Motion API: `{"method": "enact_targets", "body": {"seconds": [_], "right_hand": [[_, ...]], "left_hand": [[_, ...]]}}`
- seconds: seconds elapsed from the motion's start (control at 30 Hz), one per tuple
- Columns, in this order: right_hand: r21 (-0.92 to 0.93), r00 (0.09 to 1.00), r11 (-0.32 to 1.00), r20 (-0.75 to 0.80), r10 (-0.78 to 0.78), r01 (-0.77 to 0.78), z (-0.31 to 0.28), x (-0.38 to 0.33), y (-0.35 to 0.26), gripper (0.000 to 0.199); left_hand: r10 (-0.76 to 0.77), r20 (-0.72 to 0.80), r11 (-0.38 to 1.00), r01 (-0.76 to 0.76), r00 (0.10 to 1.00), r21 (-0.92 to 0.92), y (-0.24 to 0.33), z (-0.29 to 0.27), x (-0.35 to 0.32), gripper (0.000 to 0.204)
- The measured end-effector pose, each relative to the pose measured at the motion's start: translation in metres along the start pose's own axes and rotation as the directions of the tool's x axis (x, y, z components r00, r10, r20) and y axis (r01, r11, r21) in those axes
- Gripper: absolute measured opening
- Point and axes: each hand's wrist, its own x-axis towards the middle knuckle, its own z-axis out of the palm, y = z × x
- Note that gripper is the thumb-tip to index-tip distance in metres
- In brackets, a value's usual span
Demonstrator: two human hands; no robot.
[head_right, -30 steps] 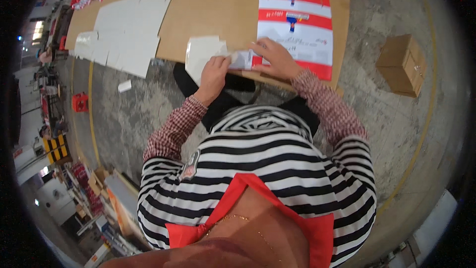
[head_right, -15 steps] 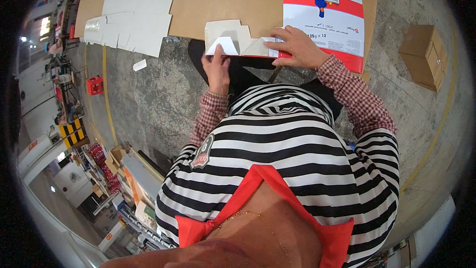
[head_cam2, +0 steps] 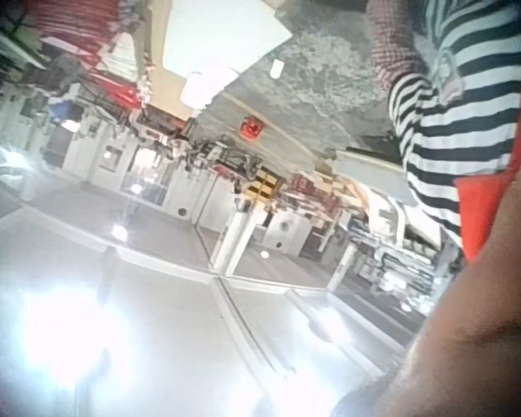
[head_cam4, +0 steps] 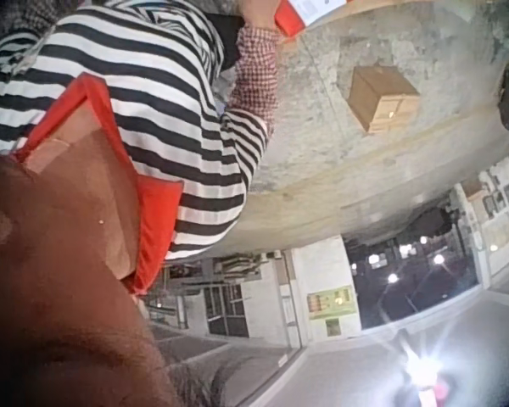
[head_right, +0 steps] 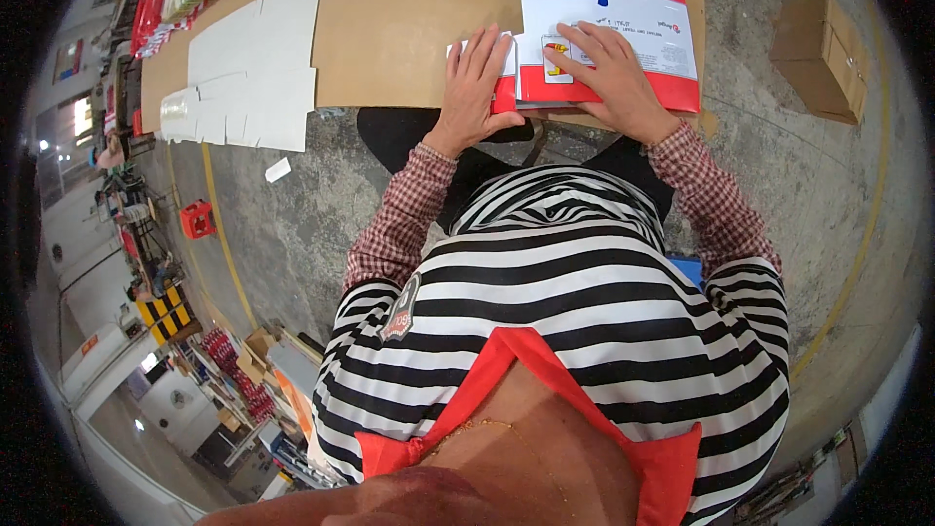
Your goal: The person repeatedly folds flat white cardboard pieces into small red-and-white boxes on a large table. They pick up each piece, fold the sides and flaps, and place the finished boxes into a growing stack. The process is continuous and repetitive throughout the clip.
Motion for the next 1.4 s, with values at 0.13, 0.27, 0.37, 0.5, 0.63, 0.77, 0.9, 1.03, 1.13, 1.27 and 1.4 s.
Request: {"method": "enact_targets", "body": {"seconds": [0.13,0.27,0.37,0.5,0.63,0.77,0.9,1.03,1.13,1.27,1.4], "right_hand": [[0.045,0.998,0.998,0.053,0.032,-0.035,0.002,-0.007,0.003,0.079],[-0.005,0.988,0.999,0.146,0.048,-0.048,0.014,-0.015,0.003,0.071],[-0.052,0.992,0.998,0.122,0.036,-0.03,0.02,-0.017,0.004,0.062],[-0.087,0.994,0.996,0.101,0.04,-0.031,0.026,-0.019,0.005,0.053],[-0.01,0.994,0.994,-0.003,0.106,-0.106,0.017,-0.028,0.021,0.047],[0.314,0.675,0.75,-0.327,0.662,-0.583,-0.009,-0.101,0.054,0.05],[0.96,0.368,-0.164,0.072,0.927,0.225,-0.037,-0.113,0.043,0.053],[0.981,0.29,-0.096,0.044,0.956,0.168,-0.003,-0.07,0.0,0.053],[0.942,0.511,0.304,-0.195,0.837,-0.14,0.019,-0.052,-0.018,0.059],[0.939,0.765,0.069,0.23,0.602,-0.337,-0.053,-0.094,0.079,0.063],[0.776,0.748,0.275,0.347,0.566,-0.568,-0.099,-0.083,0.143,0.063]], "left_hand": [[-0.009,0.043,1.0,0.008,0.999,0.029,0.001,0.007,0.007,0.106],[-0.028,0.158,0.966,-0.014,0.987,0.259,0.004,0.014,0.012,0.095],[-0.095,0.155,0.935,0.035,0.983,0.353,0.015,0.015,0.02,0.086],[-0.191,0.097,0.878,0.126,0.977,0.462,0.009,0.026,0.044,0.07],[-0.198,-0.116,0.906,0.227,0.973,0.357,-0.025,0.037,0.07,0.055],[-0.207,-0.181,0.932,0.25,0.962,0.264,-0.032,0.041,0.073,0.049],[-0.286,-0.275,0.954,0.3,0.918,0.01,-0.007,0.052,0.067,0.047],[-0.345,-0.246,0.9,0.245,0.906,-0.361,0.074,0.083,0.081,0.051],[-0.339,-0.265,0.864,0.186,0.903,-0.468,0.107,0.072,0.072,0.055],[-0.296,-0.421,0.947,0.206,0.858,-0.246,0.049,0.026,0.035,0.058],[-0.387,-0.417,0.904,0.428,0.823,0.004,-0.019,0.004,0.003,0.053]]}}
